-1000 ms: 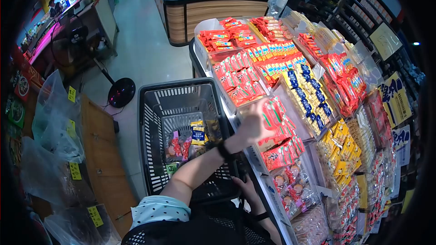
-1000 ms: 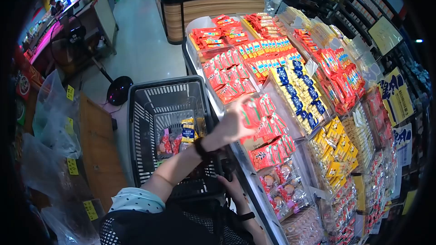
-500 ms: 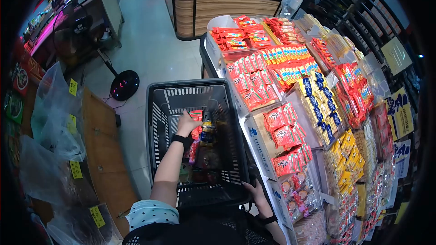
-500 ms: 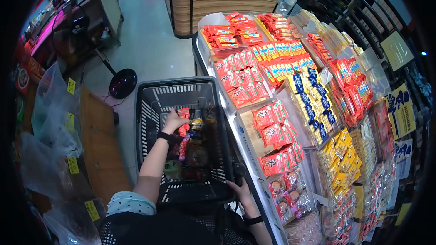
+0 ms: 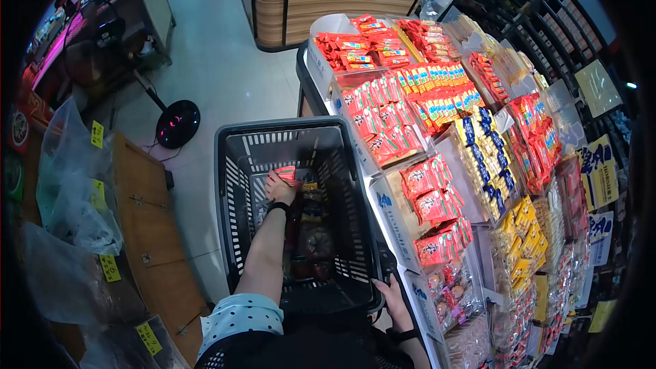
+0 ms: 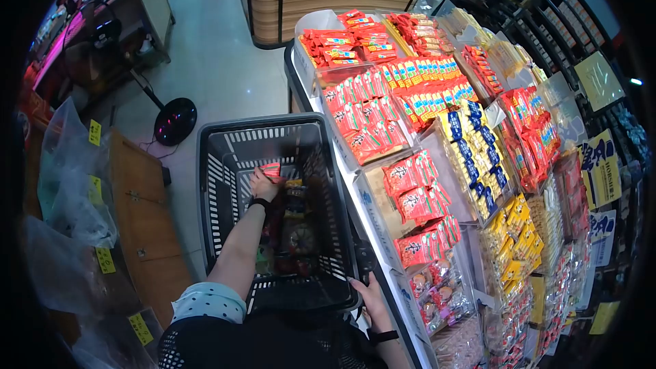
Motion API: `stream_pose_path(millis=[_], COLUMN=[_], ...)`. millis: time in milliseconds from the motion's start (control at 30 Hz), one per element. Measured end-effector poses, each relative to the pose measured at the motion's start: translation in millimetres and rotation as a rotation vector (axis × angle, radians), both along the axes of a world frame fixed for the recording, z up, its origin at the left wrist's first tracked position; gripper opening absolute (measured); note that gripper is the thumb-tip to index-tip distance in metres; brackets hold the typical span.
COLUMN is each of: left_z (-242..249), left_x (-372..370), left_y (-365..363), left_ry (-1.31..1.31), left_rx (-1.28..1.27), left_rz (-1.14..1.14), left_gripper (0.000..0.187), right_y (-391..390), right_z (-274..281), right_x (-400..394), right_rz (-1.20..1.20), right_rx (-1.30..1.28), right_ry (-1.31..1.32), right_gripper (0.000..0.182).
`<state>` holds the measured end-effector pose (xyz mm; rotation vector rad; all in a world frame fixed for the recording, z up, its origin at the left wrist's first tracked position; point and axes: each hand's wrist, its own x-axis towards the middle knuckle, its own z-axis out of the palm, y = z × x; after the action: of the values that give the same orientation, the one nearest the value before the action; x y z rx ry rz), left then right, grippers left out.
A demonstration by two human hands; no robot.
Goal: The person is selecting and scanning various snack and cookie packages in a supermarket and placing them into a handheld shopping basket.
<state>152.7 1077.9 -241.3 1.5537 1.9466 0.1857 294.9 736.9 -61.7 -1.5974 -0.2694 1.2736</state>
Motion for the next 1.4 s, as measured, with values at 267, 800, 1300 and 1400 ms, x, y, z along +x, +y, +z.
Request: stream_pose_path(millis=[267, 800, 1300, 1400], left_z=[59, 290, 240, 223], left_x=[-10, -102, -179, -201], left_y=[-6, -201, -307, -302], left_ry=[-0.034, 0.090, -0.049, -0.159], left_rx=[-0.102, 0.735, 0.195, 0.368], left_rz=[-0.021, -0.364, 0.195, 0.139], left_gripper=[0.082, 0.049, 0.053, 0.052], right_y=[-1, -26, -30, -33], right_z=[5, -12, 34, 29], right_x=[-3, 19, -2, -29], right_rz=[0.105, 0.243, 0.157, 0.050], right_rx=[0.114, 0.194, -0.082, 0.031], right_ry=[0.015, -0.113, -0.453, -0.668], right_gripper=[0.051, 0.051, 0.074, 0.070])
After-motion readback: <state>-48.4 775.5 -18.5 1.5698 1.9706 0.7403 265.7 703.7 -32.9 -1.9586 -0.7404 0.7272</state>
